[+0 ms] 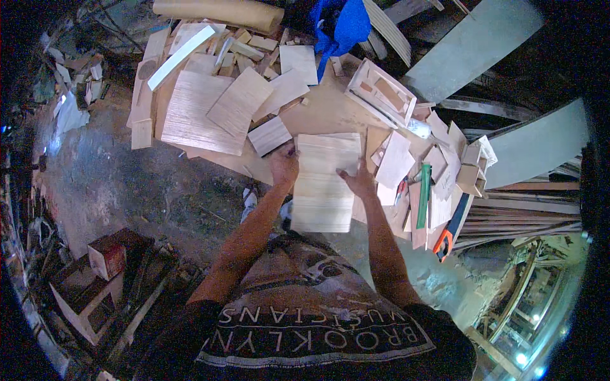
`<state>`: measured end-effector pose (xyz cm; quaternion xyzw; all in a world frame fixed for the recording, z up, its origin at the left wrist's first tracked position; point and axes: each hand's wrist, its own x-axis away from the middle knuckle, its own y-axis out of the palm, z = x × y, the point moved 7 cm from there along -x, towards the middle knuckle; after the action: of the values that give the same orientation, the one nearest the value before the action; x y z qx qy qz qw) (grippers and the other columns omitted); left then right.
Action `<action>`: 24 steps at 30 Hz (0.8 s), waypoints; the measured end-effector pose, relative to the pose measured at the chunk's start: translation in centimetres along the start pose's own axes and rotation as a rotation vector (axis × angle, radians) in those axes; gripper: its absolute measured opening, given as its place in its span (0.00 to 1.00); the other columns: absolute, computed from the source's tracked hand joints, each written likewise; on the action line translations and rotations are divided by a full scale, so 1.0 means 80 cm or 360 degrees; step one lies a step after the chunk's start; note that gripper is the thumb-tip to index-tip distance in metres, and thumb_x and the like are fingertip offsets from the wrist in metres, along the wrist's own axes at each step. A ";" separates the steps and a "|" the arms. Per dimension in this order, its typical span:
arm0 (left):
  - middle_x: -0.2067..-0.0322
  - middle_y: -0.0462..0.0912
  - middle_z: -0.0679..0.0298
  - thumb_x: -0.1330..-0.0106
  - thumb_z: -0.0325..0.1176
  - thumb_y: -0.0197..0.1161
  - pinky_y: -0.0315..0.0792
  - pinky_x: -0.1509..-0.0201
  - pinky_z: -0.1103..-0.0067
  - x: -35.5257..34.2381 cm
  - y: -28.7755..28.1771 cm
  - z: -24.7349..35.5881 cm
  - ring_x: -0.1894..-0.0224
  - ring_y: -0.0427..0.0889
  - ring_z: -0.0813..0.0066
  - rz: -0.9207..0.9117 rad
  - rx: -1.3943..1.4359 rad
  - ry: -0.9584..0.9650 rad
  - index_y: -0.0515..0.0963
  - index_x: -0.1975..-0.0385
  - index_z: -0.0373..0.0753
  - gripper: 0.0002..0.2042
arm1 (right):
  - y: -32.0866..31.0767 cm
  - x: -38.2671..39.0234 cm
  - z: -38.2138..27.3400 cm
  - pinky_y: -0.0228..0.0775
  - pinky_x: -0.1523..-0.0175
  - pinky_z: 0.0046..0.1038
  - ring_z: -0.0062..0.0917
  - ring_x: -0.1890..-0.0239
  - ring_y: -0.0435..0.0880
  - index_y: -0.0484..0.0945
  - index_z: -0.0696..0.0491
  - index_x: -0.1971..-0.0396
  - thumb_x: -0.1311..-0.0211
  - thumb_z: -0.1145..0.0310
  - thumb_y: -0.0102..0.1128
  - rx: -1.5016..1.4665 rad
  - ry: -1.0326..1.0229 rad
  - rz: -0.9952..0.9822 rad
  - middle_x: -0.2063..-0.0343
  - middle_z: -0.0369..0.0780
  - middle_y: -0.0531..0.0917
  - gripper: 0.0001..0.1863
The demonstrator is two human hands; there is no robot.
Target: Sawing a piece of wood with a handsaw and then sanding the edges with sandpaper.
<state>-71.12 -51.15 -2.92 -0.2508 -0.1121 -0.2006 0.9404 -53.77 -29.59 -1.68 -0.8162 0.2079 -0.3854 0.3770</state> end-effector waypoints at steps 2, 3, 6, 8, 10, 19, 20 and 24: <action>0.61 0.84 0.48 0.38 0.30 0.63 0.76 0.56 0.64 0.013 0.009 0.012 0.61 0.83 0.49 0.0005 -0.0102 0.0064 0.80 0.54 0.33 0.14 | -0.005 0.023 0.000 0.71 0.40 0.40 0.49 0.45 0.80 0.39 0.49 0.26 0.45 0.50 0.71 -0.0210 0.0016 0.0045 0.48 0.57 0.79 0.57; 0.59 0.84 0.48 0.37 0.31 0.62 0.76 0.53 0.64 0.022 0.012 0.017 0.59 0.83 0.48 0.0017 -0.0204 0.0121 0.80 0.54 0.34 0.13 | -0.010 0.034 -0.003 0.72 0.41 0.41 0.50 0.46 0.80 0.39 0.46 0.25 0.44 0.52 0.71 -0.0417 0.0026 0.0081 0.47 0.57 0.79 0.56; 0.54 0.83 0.48 0.35 0.29 0.58 0.75 0.48 0.64 0.029 0.002 0.003 0.53 0.82 0.49 0.0202 -0.0209 0.0445 0.80 0.53 0.35 0.12 | -0.015 0.040 -0.029 0.72 0.42 0.39 0.47 0.45 0.80 0.40 0.42 0.25 0.39 0.56 0.66 -0.0355 -0.0033 0.0083 0.46 0.55 0.79 0.50; 0.53 0.82 0.48 0.35 0.28 0.57 0.74 0.46 0.63 0.032 0.007 0.012 0.51 0.81 0.49 0.0137 -0.0153 0.0236 0.80 0.52 0.35 0.13 | -0.011 0.031 -0.016 0.72 0.43 0.38 0.46 0.46 0.81 0.41 0.43 0.25 0.37 0.58 0.64 -0.0303 0.0016 0.0067 0.46 0.54 0.79 0.49; 0.52 0.82 0.48 0.35 0.26 0.56 0.73 0.44 0.63 0.042 0.008 0.030 0.49 0.80 0.48 0.0069 -0.0100 0.0021 0.80 0.51 0.35 0.13 | -0.007 0.020 -0.005 0.72 0.42 0.37 0.44 0.44 0.79 0.45 0.43 0.25 0.36 0.61 0.62 -0.0228 0.0014 0.0054 0.43 0.53 0.77 0.44; 0.48 0.80 0.47 0.40 0.20 0.54 0.71 0.38 0.65 0.016 0.003 0.049 0.44 0.77 0.47 0.0145 -0.0179 0.0325 0.78 0.47 0.35 0.19 | -0.037 0.003 -0.013 0.73 0.46 0.40 0.47 0.53 0.82 0.49 0.48 0.26 0.40 0.75 0.57 -0.0409 -0.0449 0.0166 0.40 0.54 0.74 0.42; 0.48 0.80 0.47 0.41 0.19 0.54 0.70 0.37 0.65 0.013 -0.001 0.043 0.43 0.77 0.48 0.0175 -0.0080 0.0330 0.78 0.47 0.35 0.20 | -0.037 0.003 -0.014 0.73 0.46 0.40 0.47 0.53 0.82 0.49 0.48 0.26 0.40 0.75 0.57 -0.0398 -0.0452 0.0161 0.40 0.54 0.74 0.42; 0.47 0.80 0.49 0.40 0.19 0.55 0.70 0.36 0.67 0.000 -0.003 0.038 0.43 0.78 0.52 0.0037 -0.0077 0.0279 0.79 0.47 0.35 0.20 | -0.015 -0.008 0.013 0.70 0.42 0.32 0.33 0.47 0.77 0.51 0.41 0.26 0.37 0.75 0.57 -0.0540 -0.0202 -0.0063 0.39 0.50 0.73 0.41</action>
<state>-71.51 -49.78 -0.25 -0.2562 -0.0217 -0.2136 0.9425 -53.27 -27.92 -1.50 -0.8947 0.2296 -0.2998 0.2386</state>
